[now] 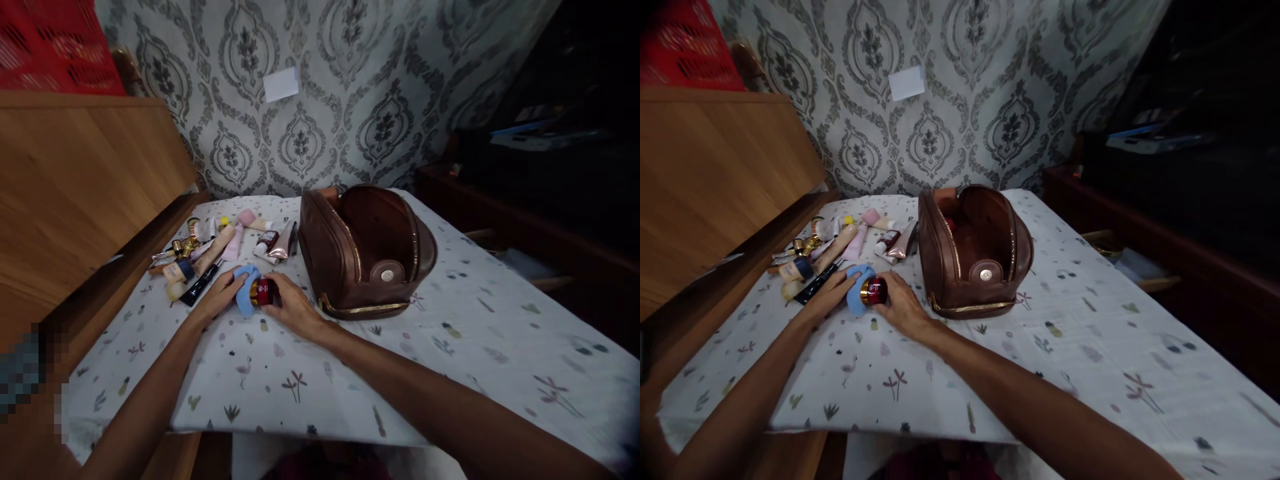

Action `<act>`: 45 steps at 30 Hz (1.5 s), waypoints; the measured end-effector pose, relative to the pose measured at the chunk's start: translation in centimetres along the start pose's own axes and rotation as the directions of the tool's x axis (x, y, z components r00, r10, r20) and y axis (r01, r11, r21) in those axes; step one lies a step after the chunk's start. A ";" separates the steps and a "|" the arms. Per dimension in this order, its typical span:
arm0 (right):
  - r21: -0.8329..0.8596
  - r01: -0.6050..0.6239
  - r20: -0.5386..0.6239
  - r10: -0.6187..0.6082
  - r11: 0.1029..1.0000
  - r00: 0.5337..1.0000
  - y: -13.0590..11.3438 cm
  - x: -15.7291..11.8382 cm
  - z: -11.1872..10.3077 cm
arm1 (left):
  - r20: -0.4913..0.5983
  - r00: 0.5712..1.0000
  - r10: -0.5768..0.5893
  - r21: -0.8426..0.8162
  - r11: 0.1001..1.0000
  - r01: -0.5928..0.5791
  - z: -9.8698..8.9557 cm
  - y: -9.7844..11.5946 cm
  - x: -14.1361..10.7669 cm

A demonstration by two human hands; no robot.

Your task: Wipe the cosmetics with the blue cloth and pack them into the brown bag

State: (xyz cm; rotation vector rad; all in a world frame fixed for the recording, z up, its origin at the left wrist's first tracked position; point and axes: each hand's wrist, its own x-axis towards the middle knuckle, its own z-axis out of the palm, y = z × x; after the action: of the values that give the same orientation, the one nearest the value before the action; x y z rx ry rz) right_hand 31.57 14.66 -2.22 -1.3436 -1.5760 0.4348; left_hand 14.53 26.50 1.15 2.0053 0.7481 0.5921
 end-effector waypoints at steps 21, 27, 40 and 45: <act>0.022 -0.066 0.007 0.066 0.998 0.998 -0.1 0.1 -0.4 | -0.031 0.999 -0.008 0.043 0.999 0.009 0.5 0.2 0.7; 0.039 -0.061 -0.007 0.061 0.997 0.998 -0.1 0.0 -0.3 | -0.031 0.999 -0.014 0.049 0.999 0.016 0.5 0.3 0.6; 0.034 -0.024 -0.003 0.024 0.999 1.000 -0.1 0.0 -0.4 | -0.019 1.000 0.018 0.044 0.999 -0.018 0.5 0.6 0.0; 0.012 0.019 0.010 -0.019 1.000 1.000 0.2 -0.2 -0.1 | 0.079 0.996 0.035 -0.031 0.999 -0.032 0.6 1.1 -0.6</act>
State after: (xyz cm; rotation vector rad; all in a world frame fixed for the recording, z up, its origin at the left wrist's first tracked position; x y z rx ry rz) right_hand 31.77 14.51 -2.42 -1.3181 -1.5906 0.4395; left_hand 14.76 25.25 1.73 2.0052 0.6553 0.5370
